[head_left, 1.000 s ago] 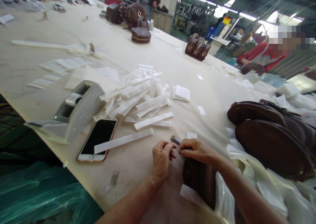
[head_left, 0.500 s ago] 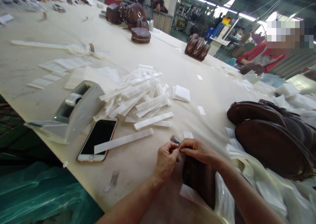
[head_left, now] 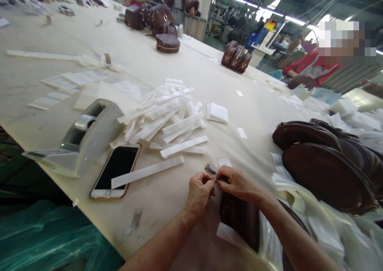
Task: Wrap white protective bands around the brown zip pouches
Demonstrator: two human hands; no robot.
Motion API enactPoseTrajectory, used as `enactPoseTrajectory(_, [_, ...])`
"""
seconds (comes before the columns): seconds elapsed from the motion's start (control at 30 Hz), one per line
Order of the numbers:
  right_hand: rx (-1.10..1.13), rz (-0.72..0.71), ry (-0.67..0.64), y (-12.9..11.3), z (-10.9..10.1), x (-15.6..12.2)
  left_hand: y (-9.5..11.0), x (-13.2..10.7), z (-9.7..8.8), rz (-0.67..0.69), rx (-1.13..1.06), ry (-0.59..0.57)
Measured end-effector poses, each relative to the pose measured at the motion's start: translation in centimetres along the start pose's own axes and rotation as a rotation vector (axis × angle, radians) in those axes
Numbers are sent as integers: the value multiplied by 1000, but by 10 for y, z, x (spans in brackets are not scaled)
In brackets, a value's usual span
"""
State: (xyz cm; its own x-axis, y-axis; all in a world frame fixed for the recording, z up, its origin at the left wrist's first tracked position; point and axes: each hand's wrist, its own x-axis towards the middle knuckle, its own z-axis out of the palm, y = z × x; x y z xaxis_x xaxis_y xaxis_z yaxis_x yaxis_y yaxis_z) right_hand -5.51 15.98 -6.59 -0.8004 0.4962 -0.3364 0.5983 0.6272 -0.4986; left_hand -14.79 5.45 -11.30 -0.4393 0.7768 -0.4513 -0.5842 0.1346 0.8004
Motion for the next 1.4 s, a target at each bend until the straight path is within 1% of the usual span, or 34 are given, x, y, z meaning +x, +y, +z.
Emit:
enactPoseTrajectory(0.1, [-33,-15,33,-2,2,-1,1,1,1,-73,-90,-30])
enactPoseTrajectory(0.2, [-21,-27,49,-2,3,-2,2,3,1,-133,-172,-67])
enactPoseTrajectory(0.3, [97,-30,62,0,-3,-4,6,4,0,-170,-253,-82])
enactPoseTrajectory(0.33, [143,-7,79,3,-7,-4,8,4,-1,-177,-279,-81])
enactPoseTrajectory(0.4, [146,137,151,11,-16,-1,11,4,-1,-188,-323,-76])
enactPoseTrajectory(0.47, [43,331,221,20,-23,5,12,3,-2,-201,-356,-72])
enactPoseTrajectory(0.5, [-8,404,228,24,-24,9,13,2,-3,-211,-368,-74])
enactPoseTrajectory(0.53, [-36,448,211,27,-25,14,13,2,-3,-222,-376,-80])
enactPoseTrajectory(0.57, [-38,462,177,28,-24,19,13,1,-3,-233,-383,-88])
enactPoseTrajectory(0.7, [30,470,47,26,-15,34,12,1,-3,-265,-398,-114])
enactPoseTrajectory(0.87, [194,483,-11,16,-6,39,14,2,-3,-294,-419,-126])
enactPoseTrajectory(0.97, [265,456,-12,9,-6,40,14,3,-4,-303,-435,-125])
enactPoseTrajectory(1.03, [273,442,-10,4,-6,43,14,4,-5,-301,-447,-114])
enactPoseTrajectory(1.13, [237,430,4,-2,-2,47,12,5,-6,-299,-461,-96])
enactPoseTrajectory(1.27, [170,413,52,-8,9,52,11,7,-6,-306,-481,-86])
enactPoseTrajectory(1.4, [194,359,86,-13,17,53,13,6,-7,-300,-518,-86])
